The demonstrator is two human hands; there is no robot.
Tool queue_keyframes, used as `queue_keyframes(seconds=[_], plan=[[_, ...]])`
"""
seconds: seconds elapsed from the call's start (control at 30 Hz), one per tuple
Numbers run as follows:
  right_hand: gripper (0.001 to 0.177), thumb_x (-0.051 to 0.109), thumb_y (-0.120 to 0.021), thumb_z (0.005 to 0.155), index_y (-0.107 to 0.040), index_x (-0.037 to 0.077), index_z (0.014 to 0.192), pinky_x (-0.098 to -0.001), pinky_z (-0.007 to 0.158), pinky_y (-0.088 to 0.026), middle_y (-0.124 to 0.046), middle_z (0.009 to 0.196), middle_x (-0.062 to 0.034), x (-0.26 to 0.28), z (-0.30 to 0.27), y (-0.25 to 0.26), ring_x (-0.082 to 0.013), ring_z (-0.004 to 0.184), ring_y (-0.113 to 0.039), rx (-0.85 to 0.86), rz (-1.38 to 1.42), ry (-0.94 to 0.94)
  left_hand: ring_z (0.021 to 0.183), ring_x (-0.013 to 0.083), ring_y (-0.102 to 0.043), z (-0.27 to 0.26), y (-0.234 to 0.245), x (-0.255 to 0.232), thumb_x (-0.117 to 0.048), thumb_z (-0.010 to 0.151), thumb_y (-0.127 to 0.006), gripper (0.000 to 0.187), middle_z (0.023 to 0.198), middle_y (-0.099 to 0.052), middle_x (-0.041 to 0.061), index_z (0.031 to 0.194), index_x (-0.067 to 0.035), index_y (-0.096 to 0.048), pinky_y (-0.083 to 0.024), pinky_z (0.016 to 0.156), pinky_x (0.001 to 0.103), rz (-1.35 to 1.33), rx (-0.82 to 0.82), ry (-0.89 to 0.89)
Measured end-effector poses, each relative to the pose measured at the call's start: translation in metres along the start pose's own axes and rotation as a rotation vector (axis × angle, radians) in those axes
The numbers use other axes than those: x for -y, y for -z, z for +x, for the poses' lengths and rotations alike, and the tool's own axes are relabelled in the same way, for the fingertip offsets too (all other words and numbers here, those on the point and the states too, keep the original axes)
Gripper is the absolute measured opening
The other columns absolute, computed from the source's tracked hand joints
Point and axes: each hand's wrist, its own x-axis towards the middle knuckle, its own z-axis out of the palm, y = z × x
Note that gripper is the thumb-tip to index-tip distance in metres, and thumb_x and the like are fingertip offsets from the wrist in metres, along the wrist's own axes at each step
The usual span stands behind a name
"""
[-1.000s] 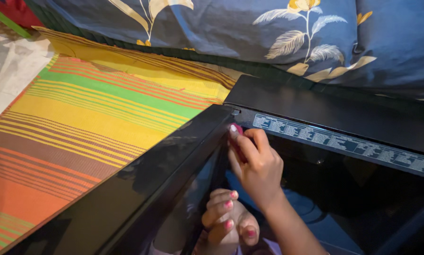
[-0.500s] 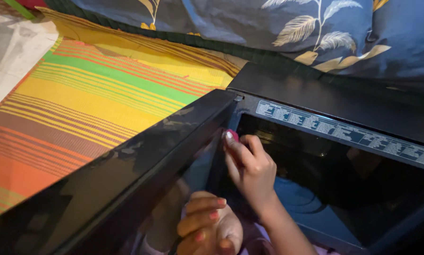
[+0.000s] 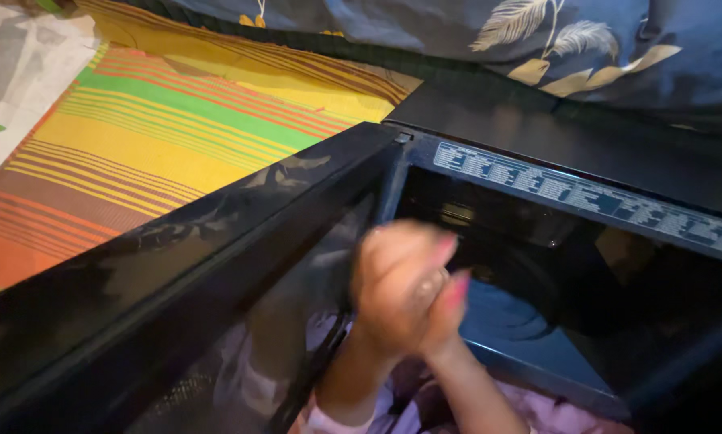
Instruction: The person scrubs the interior and exterior surfaces of a black microwave using a purple toothbrush, then wipes the surfaces with a red cloth. The person cleans the door frame, control panel area, and interior walls and floor of the microwave.
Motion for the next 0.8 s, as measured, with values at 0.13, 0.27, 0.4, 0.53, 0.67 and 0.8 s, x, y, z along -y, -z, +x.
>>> queue_keyframes(seconds=[0.13,0.27,0.4,0.53,0.67,0.8], plan=[[0.021,0.014,-0.076,0.082,-0.074,0.009,0.102,-0.0401,0.071,-0.057,-0.068,0.102,-0.0098,-0.024,-0.016,-0.012,-0.0320,0.082,-0.071,0.019,-0.023,0.014,0.123,0.0290,-0.064,0.057,-0.018,0.014,-0.008,0.095,-0.075,0.035,0.128,-0.063,0.009,0.129,-0.008,-0.064,-0.048,0.105,0.040,0.283,0.353,-0.087],[0.020,0.016,-0.074,0.081,-0.074,0.008,0.099,-0.0415,0.074,-0.058,-0.070,0.105,-0.0102,-0.026,-0.033,-0.007,-0.0338,0.087,-0.072,0.072,-0.004,-0.009,0.122,0.0294,-0.064,0.081,-0.025,0.031,-0.006,0.085,-0.074,0.038,0.125,-0.062,0.008,0.122,-0.008,-0.064,-0.046,0.112,0.044,0.330,0.391,-0.147],[0.028,0.016,-0.076,0.077,-0.072,0.007,0.104,-0.0417,0.071,-0.057,-0.069,0.118,-0.0161,-0.014,-0.031,-0.001,-0.0356,0.083,-0.070,0.045,0.005,0.009,0.109,0.0321,-0.063,0.087,-0.026,0.042,-0.004,0.079,-0.076,0.037,0.111,-0.062,0.010,0.114,-0.003,-0.065,-0.049,0.107,0.046,0.322,0.458,-0.105],[0.024,0.018,-0.077,0.076,-0.071,0.010,0.098,-0.0434,0.067,-0.055,-0.066,0.106,-0.0106,-0.008,-0.041,0.004,-0.0332,0.076,-0.068,0.160,-0.025,-0.038,0.103,0.0322,-0.065,0.087,-0.031,0.044,0.004,0.077,-0.074,0.031,0.103,-0.066,0.010,0.107,-0.006,-0.069,-0.055,0.089,0.039,0.293,0.493,0.012],[0.026,0.019,-0.077,0.074,-0.071,0.011,0.098,-0.0448,0.066,-0.053,-0.063,0.103,-0.0110,-0.001,-0.060,0.005,-0.0333,0.076,-0.067,0.250,-0.075,-0.072,0.101,0.0344,-0.067,0.087,-0.033,0.039,0.004,0.074,-0.074,0.032,0.102,-0.068,0.012,0.104,-0.005,-0.072,-0.056,0.083,0.041,0.337,0.520,-0.019],[0.024,0.015,-0.074,0.076,-0.070,0.010,0.098,-0.0458,0.069,-0.052,-0.061,0.101,-0.0118,0.012,-0.073,0.012,-0.0339,0.079,-0.066,0.268,-0.052,-0.079,0.097,0.0347,-0.068,0.091,-0.032,0.033,0.006,0.071,-0.073,0.033,0.100,-0.069,0.012,0.103,-0.005,-0.074,-0.056,0.080,0.042,0.355,0.544,0.009]])
